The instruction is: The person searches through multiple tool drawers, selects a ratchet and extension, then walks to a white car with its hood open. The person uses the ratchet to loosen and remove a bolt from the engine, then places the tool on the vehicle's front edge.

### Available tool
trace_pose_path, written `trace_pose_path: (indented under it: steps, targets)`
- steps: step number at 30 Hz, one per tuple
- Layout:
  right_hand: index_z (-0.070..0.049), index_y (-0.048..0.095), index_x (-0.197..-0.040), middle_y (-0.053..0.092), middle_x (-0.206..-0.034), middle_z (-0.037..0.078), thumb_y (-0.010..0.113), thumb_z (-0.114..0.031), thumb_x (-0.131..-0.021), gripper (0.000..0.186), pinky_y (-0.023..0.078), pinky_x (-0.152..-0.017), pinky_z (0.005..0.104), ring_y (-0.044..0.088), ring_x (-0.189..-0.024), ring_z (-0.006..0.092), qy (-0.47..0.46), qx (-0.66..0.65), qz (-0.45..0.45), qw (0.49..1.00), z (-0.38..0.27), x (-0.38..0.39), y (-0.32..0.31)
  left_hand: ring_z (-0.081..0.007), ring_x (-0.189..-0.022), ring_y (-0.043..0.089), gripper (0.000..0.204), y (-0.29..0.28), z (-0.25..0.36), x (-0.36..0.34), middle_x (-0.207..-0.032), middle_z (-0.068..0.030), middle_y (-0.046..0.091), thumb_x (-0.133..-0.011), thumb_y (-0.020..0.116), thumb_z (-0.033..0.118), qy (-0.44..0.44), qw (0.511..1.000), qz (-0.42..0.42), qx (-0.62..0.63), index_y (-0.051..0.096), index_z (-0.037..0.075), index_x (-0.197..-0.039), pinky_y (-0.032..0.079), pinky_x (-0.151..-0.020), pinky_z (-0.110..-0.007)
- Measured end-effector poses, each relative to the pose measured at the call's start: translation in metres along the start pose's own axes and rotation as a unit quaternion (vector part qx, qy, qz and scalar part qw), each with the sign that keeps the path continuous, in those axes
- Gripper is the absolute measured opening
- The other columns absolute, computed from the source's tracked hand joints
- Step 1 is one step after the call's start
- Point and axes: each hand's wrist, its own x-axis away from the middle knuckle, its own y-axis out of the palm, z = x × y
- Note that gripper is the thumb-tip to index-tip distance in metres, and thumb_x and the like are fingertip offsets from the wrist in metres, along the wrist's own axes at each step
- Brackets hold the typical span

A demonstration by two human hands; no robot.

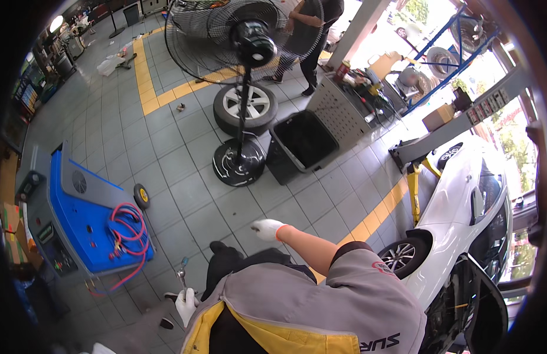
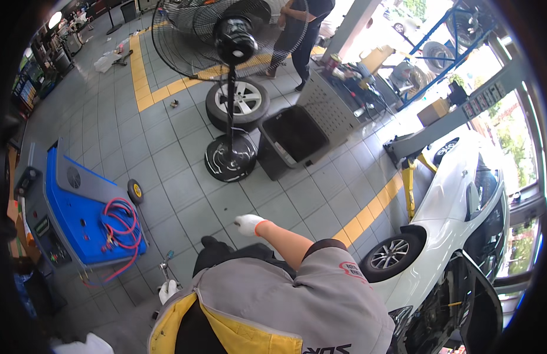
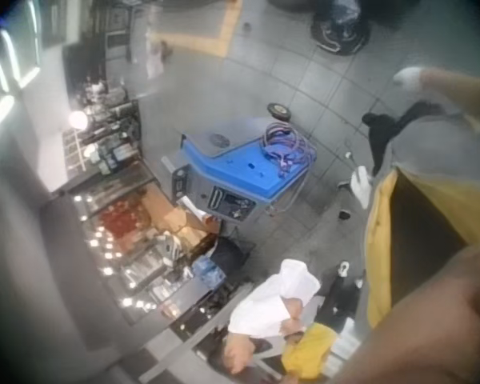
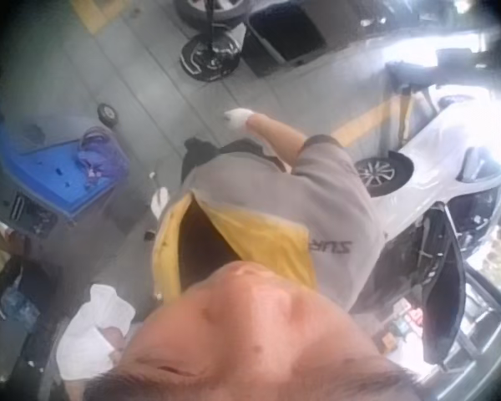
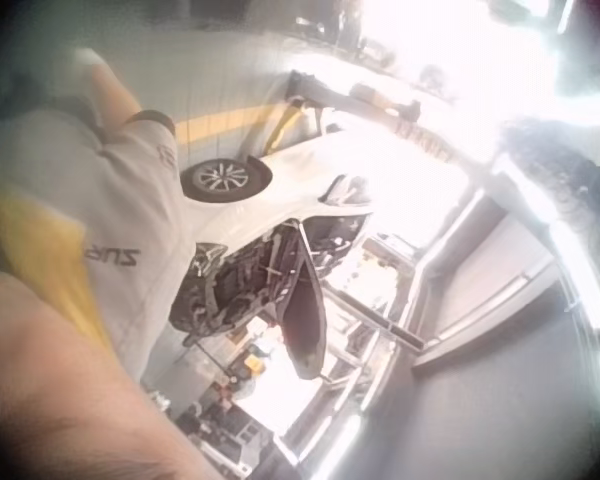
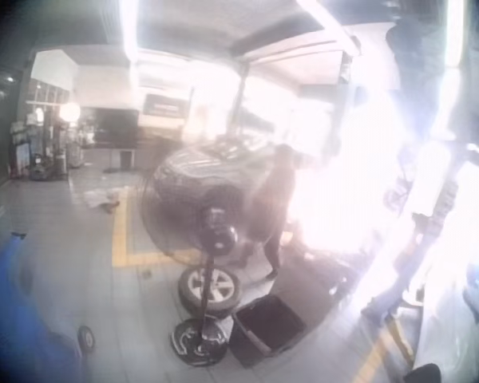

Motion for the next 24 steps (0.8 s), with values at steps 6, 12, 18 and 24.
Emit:
trace_pose_path:
  steps: [6, 12, 18, 24]
  targets:
    - [-0.003, 0.059, -0.143, 0.069, -0.132, 0.021, 0.059, -0.030, -0.097, 0.053, 0.051, -0.106, 0.0444, 0.063, -0.126, 0.0393, -0.068, -0.012, -0.029, 0.997, -0.153, -0.106, -0.119, -0.0054, -0.047, 0.043, 0.031, -0.049, 0.195, -0.185, -0.056, 0.0041, 0.047, -0.106, 0.059, 0.025, -0.017, 0.997, -0.061, -0.041, 0.066, 0.003, -0.087, 0.032, -0.045, -0.026]
    - [-0.007, 0.038, -0.159, 0.046, -0.158, 0.021, 0.073, -0.023, -0.090, 0.079, 0.039, -0.121, 0.0453, 0.045, -0.145, 0.0383, -0.248, -0.030, 0.031, 0.968, -0.314, -0.285, -0.227, -0.0175, -0.064, 0.062, 0.031, -0.072, 0.280, -0.404, -0.072, -0.0123, 0.064, -0.099, 0.067, 0.028, 0.081, 0.972, -0.089, -0.202, 0.072, -0.002, -0.104, 0.050, -0.062, -0.035]
    - [-0.009, 0.035, -0.161, 0.053, -0.148, 0.023, 0.080, -0.018, -0.082, 0.091, 0.044, -0.116, 0.0455, 0.052, -0.137, 0.0403, -0.426, 0.010, -0.097, 0.900, -0.502, -0.486, -0.357, -0.0124, -0.061, 0.058, 0.032, -0.105, 0.385, -0.578, -0.068, -0.0075, 0.063, -0.102, 0.066, 0.029, -0.024, 0.985, -0.109, -0.133, 0.073, -0.003, -0.103, 0.047, -0.059, -0.031]
    - [-0.010, 0.032, -0.162, 0.057, -0.144, 0.023, 0.075, -0.015, -0.083, 0.091, 0.050, -0.109, 0.0437, 0.060, -0.128, 0.0386, -0.443, 0.024, -0.236, 0.865, -0.668, -0.650, -0.462, -0.0067, -0.053, 0.041, 0.044, -0.176, 0.477, -0.751, -0.062, 0.0040, 0.049, -0.109, 0.057, 0.043, 0.002, 0.992, -0.058, 0.111, 0.062, 0.004, -0.089, 0.031, -0.050, -0.027]
